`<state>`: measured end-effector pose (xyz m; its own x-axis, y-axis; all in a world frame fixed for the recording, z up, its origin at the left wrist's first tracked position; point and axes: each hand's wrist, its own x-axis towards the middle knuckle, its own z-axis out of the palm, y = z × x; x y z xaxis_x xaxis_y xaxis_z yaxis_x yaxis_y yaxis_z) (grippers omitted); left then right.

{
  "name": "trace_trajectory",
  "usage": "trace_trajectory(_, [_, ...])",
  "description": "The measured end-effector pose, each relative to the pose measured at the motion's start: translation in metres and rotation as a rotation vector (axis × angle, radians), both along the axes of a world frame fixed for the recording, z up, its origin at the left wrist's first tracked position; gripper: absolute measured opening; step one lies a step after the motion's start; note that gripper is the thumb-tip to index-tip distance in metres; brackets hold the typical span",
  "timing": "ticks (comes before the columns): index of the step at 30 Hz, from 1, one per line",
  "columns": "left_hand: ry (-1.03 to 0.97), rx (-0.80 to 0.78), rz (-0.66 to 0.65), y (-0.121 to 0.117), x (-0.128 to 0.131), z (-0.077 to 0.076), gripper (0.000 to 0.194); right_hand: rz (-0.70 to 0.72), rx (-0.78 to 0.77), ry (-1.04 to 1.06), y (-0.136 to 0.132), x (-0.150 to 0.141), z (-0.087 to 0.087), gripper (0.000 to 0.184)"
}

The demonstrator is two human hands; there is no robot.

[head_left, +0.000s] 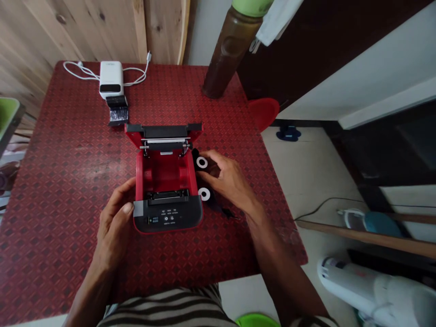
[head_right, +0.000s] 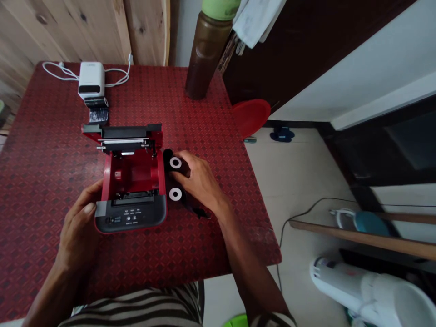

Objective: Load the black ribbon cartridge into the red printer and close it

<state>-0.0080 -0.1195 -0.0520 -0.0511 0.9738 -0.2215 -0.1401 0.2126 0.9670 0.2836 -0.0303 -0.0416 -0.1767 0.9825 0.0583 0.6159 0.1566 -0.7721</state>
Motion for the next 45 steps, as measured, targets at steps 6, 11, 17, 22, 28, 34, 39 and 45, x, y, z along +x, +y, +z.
trace_trajectory(6, [0.0, 0.003, -0.01, 0.001, -0.001, -0.001, 0.052, 0.033, 0.04, -0.085, -0.005, -0.003, 0.002, 0.006])
trace_trajectory(11, [-0.003, -0.011, 0.004, 0.001, -0.001, -0.002, 0.052, 0.084, 0.014, -0.092, -0.01, 0.0, 0.008, 0.006])
trace_trajectory(17, [-0.016, -0.017, 0.005, 0.0, 0.001, 0.001, 0.052, 0.072, -0.015, -0.079, -0.012, 0.008, 0.009, 0.006])
trace_trajectory(22, [-0.013, 0.0, 0.006, 0.0, 0.0, -0.001, 0.051, 0.054, -0.048, -0.034, -0.014, 0.009, 0.005, 0.031])
trace_trajectory(28, [-0.01, 0.002, 0.017, 0.001, 0.0, -0.002, 0.056, 0.046, -0.101, 0.005, -0.015, 0.015, 0.007, 0.04])
trace_trajectory(34, [-0.025, 0.005, 0.004, 0.001, -0.001, -0.003, 0.053, -0.012, -0.133, 0.067, -0.026, 0.029, 0.005, 0.035])
trace_trajectory(39, [-0.033, -0.003, -0.008, 0.001, -0.002, -0.004, 0.052, 0.032, -0.083, 0.022, -0.051, 0.038, -0.005, 0.027])
trace_trajectory(45, [-0.016, 0.01, -0.004, 0.002, -0.002, -0.004, 0.053, 0.014, 0.016, 0.092, -0.071, 0.014, -0.02, 0.034])
